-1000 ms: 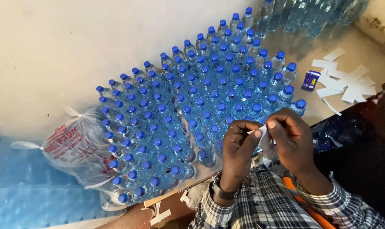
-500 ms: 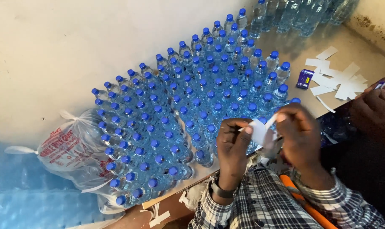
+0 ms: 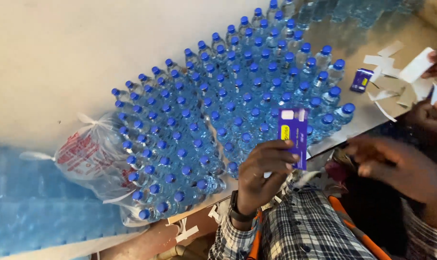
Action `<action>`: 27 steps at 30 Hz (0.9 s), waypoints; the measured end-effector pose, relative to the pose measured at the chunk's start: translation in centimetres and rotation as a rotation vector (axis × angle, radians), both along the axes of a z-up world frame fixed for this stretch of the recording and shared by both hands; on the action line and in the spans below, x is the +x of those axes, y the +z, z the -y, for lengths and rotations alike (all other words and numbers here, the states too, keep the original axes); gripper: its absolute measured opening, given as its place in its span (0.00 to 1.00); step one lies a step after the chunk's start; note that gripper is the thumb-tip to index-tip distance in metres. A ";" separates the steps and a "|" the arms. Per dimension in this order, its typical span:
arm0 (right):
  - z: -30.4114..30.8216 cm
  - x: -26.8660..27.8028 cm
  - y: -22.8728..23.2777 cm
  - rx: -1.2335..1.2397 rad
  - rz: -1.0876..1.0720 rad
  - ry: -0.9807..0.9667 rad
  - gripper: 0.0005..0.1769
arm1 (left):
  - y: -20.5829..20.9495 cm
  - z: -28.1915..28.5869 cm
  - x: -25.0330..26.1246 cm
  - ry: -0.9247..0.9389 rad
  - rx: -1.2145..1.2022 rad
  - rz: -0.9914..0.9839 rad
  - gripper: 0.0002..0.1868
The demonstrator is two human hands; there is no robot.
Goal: Manually peeling adhesive labels and applying them to plastic water bottles.
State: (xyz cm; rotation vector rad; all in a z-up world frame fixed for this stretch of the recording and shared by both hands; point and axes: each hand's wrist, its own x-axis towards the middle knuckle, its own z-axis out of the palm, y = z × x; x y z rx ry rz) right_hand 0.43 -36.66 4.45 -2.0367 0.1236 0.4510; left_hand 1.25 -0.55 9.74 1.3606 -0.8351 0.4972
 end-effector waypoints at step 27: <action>11.0 48.8 -18.0 0.665 0.299 -0.348 0.22 | -6.9 1.0 4.1 0.567 0.108 -0.676 0.11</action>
